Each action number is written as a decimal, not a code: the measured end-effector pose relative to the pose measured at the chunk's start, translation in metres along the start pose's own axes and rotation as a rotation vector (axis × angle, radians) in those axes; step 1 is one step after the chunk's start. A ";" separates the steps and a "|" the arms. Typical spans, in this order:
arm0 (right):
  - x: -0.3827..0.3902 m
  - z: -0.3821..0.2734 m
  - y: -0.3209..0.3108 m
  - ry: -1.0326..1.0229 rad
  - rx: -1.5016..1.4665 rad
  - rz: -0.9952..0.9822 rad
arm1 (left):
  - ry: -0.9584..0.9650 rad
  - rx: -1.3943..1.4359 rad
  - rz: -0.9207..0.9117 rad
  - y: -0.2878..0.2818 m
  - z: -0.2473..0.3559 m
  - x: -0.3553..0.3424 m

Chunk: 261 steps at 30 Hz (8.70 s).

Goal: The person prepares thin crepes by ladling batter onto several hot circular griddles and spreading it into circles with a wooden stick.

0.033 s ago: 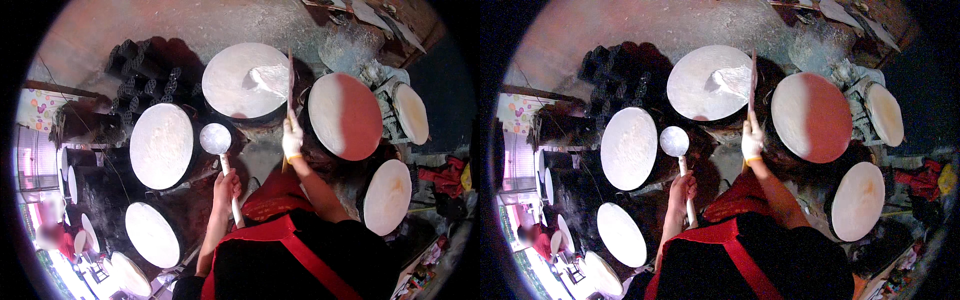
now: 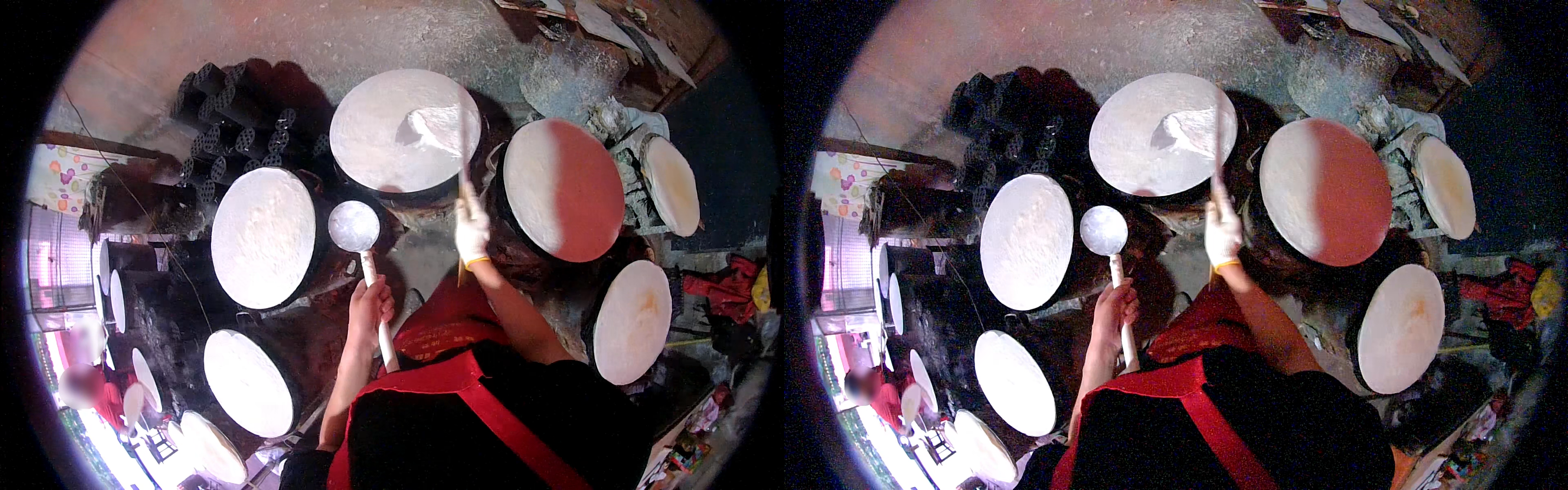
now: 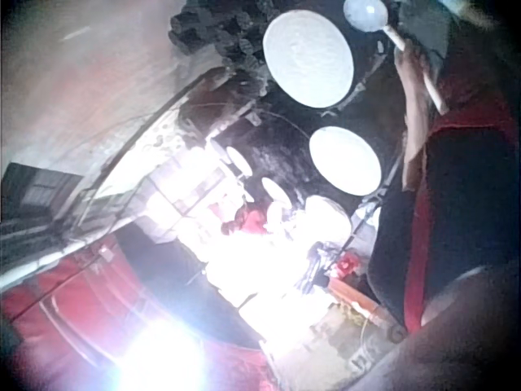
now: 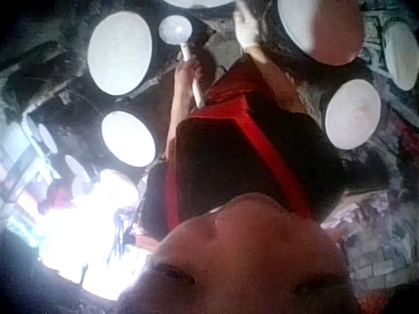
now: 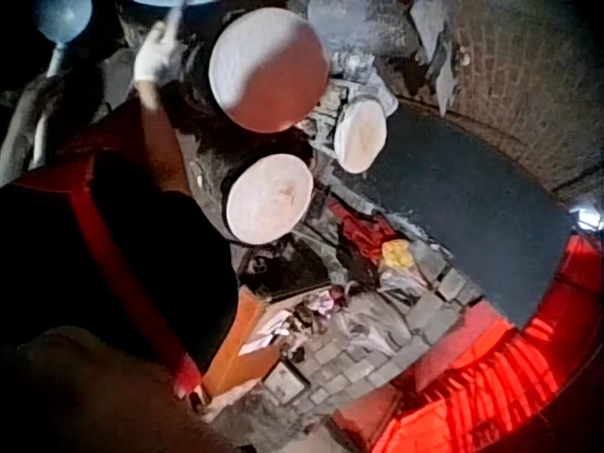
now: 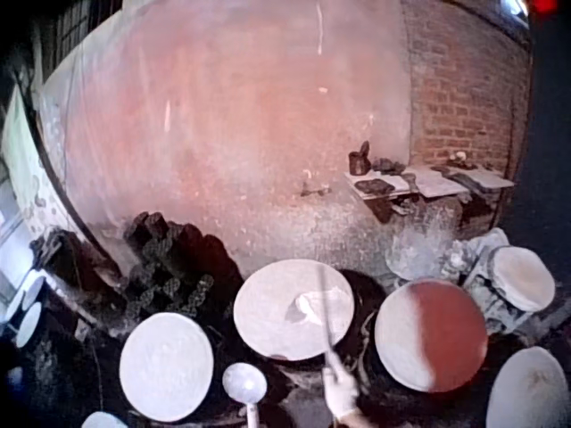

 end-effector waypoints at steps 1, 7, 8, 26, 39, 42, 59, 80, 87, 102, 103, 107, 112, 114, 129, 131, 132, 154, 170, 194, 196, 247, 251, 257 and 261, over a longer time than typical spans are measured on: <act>0.009 0.002 0.011 0.151 0.045 -0.109 | 0.001 -0.001 -0.018 -0.002 -0.002 -0.001; -0.062 0.013 0.016 0.123 0.055 -0.306 | -0.009 -0.022 -0.075 0.006 0.004 0.000; -0.074 0.014 0.001 0.074 0.153 -0.195 | -0.003 -0.017 -0.084 0.006 0.003 -0.001; 0.073 0.018 -0.024 0.292 -0.098 -0.192 | 0.221 -0.377 -0.043 0.056 0.082 -0.187; 0.046 -0.010 -0.016 0.253 0.389 -0.375 | -0.391 0.328 -0.582 0.031 0.138 -0.131; 0.060 -0.026 -0.008 0.066 0.325 -0.506 | -0.097 0.068 -0.475 0.023 0.145 -0.091; 0.108 -0.083 -0.109 0.259 0.697 -0.024 | -0.547 -0.150 -0.439 -0.065 -0.077 -0.069; 0.146 -0.168 -0.743 0.584 1.157 0.661 | -0.540 0.197 -0.548 0.212 -0.127 0.103; 0.112 -0.163 -0.756 0.527 0.874 0.662 | -0.460 0.062 -0.548 0.278 -0.138 0.110; 0.064 -0.297 -0.665 0.302 -0.036 0.332 | -0.425 -0.031 -0.506 0.296 -0.145 0.099; 0.053 -0.310 -0.657 0.304 -0.032 0.296 | -0.432 -0.022 -0.527 0.296 -0.144 0.099; -0.007 -0.350 -0.667 0.283 0.068 0.150 | -0.390 -0.089 -0.503 0.310 -0.133 0.094; -0.125 -0.439 -0.656 -0.114 0.594 0.201 | -0.363 -0.072 -0.568 0.334 -0.102 0.059; -0.153 -0.486 -0.632 -0.213 0.773 0.254 | -0.322 -0.184 -0.581 0.349 -0.089 0.036; -0.235 -0.096 -0.591 -0.253 1.358 0.169 | -0.142 -0.601 -0.287 0.364 -0.004 -0.058; -0.228 -0.085 -0.593 -0.307 1.388 0.197 | -0.128 -0.503 -0.379 0.361 -0.004 -0.057; -0.223 -0.083 -0.594 -0.353 1.415 0.242 | -0.132 -0.479 -0.390 0.363 -0.005 -0.052; 0.349 -0.108 -0.753 0.609 0.044 0.802 | -0.414 0.341 -0.437 0.295 -0.247 0.241; 0.329 -0.087 -0.686 0.366 -0.595 0.903 | -0.213 0.264 -0.282 0.250 -0.288 0.334; 0.531 -0.153 -0.228 0.158 0.182 -1.818 | 0.284 1.028 1.106 -0.042 -0.607 0.563; 0.560 -0.189 -0.222 0.273 0.185 -2.045 | -0.109 0.417 1.728 -0.028 -0.695 0.582; 0.742 -0.362 -0.275 -0.716 -0.170 -2.048 | 0.399 1.115 0.822 -0.093 -0.593 0.905; 0.704 -0.339 -0.318 -0.613 -0.234 -1.919 | 0.403 1.122 0.628 -0.071 -0.601 0.872; 0.587 -0.305 -0.416 -0.511 -0.060 -1.653 | 0.137 0.648 0.664 -0.023 -0.549 0.811; 0.504 -0.262 -0.515 -0.417 0.147 -1.378 | -0.070 0.242 0.427 0.034 -0.483 0.726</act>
Point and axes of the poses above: each hand's wrist, its own x-axis away from the middle knuckle, its own y-axis out of the palm, z = x × y, the point moved 4 cm from there along -x, towards the middle knuckle, and after that the axes turned 14 degrees about -x, right-handed, at the moved point
